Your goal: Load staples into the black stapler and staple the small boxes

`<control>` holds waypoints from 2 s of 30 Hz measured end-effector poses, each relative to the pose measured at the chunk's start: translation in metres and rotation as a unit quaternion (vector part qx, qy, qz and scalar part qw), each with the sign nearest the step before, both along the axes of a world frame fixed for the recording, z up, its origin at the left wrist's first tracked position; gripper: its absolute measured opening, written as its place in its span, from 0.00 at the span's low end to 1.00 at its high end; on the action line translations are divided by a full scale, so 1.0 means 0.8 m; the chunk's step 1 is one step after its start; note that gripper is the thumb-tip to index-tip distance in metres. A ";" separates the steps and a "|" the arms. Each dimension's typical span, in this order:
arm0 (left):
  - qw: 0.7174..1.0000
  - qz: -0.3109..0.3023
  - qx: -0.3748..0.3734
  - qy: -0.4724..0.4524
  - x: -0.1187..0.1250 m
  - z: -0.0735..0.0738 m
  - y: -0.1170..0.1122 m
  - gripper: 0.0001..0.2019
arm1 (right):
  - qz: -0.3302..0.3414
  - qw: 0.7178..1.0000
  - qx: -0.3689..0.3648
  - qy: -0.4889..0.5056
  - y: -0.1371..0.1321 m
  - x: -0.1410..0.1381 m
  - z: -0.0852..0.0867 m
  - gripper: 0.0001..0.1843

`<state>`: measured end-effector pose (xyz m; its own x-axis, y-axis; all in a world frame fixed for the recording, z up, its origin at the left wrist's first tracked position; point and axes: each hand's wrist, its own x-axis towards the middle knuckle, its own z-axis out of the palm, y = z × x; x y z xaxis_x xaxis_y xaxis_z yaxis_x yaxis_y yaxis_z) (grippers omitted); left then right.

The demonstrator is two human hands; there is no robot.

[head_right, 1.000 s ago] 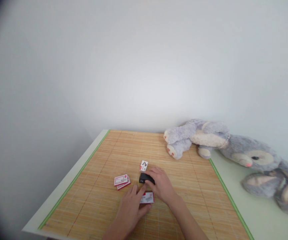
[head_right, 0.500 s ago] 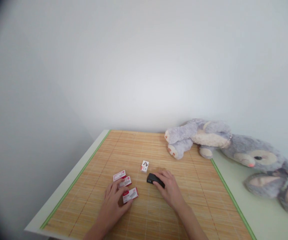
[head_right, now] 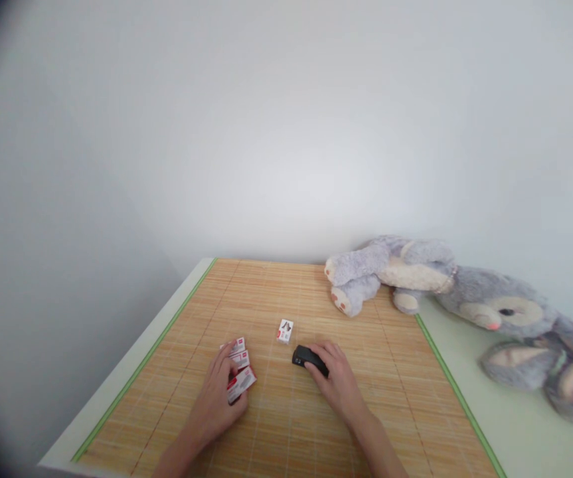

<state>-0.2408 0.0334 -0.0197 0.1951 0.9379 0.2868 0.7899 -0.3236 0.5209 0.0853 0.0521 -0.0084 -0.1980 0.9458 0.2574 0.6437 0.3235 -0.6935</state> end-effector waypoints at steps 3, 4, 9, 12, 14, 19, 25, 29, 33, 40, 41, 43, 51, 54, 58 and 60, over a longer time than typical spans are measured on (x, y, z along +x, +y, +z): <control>1.000 -0.001 0.004 -0.014 0.000 -0.001 0.003 0.25 | -0.019 1.000 0.012 0.003 -0.004 0.001 -0.010 0.19; 1.000 0.005 0.007 -0.010 0.001 -0.002 0.004 0.31 | -0.025 1.000 0.015 0.002 -0.005 0.002 -0.013 0.19; 0.999 0.034 0.011 0.036 0.008 -0.007 0.017 0.34 | -0.043 0.999 0.025 0.003 -0.009 0.001 -0.019 0.18; 0.999 0.008 0.004 0.050 0.011 -0.009 0.026 0.30 | -0.077 0.997 0.021 0.019 -0.008 -0.004 -0.016 0.18; 0.999 -0.002 0.004 0.054 0.017 -0.008 0.027 0.30 | -0.116 0.992 0.018 0.035 -0.003 -0.008 -0.014 0.18; 0.996 0.059 0.025 0.054 0.044 -0.006 0.017 0.27 | -0.171 0.984 0.019 0.054 0.038 -0.022 -0.016 0.20; 0.991 0.114 0.029 0.064 0.065 -0.008 0.004 0.28 | -0.118 0.992 0.002 0.054 0.108 -0.045 -0.006 0.20; 0.986 0.146 0.035 0.069 0.067 -0.011 0.001 0.29 | -0.052 0.997 -0.018 0.046 0.125 -0.076 0.005 0.18; 0.978 0.189 0.033 0.085 0.065 -0.014 -0.004 0.29 | -0.064 0.997 -0.039 0.036 0.105 -0.124 0.002 0.18; 0.966 0.233 0.011 0.112 0.051 -0.019 -0.026 0.31 | -0.174 0.982 -0.073 0.021 0.067 -0.206 -0.007 0.21; 0.964 0.238 0.009 0.115 0.048 -0.021 -0.029 0.32 | -0.180 0.981 -0.077 0.019 0.065 -0.216 -0.006 0.21; 0.962 0.249 0.004 0.113 0.043 -0.023 -0.033 0.34 | -0.181 0.980 -0.084 0.016 0.062 -0.232 -0.004 0.22; 0.959 0.269 -0.087 0.026 0.019 -0.027 -0.028 0.46 | -0.142 0.984 -0.108 0.014 0.041 -0.256 0.003 0.20; 0.965 0.243 -0.096 0.014 0.007 -0.037 -0.022 0.46 | -0.126 0.984 -0.123 0.018 0.039 -0.247 0.004 0.19; 0.982 0.179 -0.066 -0.013 -0.009 -0.055 -0.014 0.44 | -0.098 0.985 -0.141 0.026 0.039 -0.228 0.005 0.19; 0.986 0.150 -0.056 -0.039 -0.018 -0.060 -0.011 0.40 | -0.081 0.985 -0.148 0.030 0.040 -0.219 0.006 0.20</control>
<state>-0.2552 0.0245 -0.0676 -0.1142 0.9767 0.1818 0.7970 -0.0192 0.6037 -0.0898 0.0839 -0.0035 -0.0303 0.9992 -0.0274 0.6248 -0.0025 -0.7808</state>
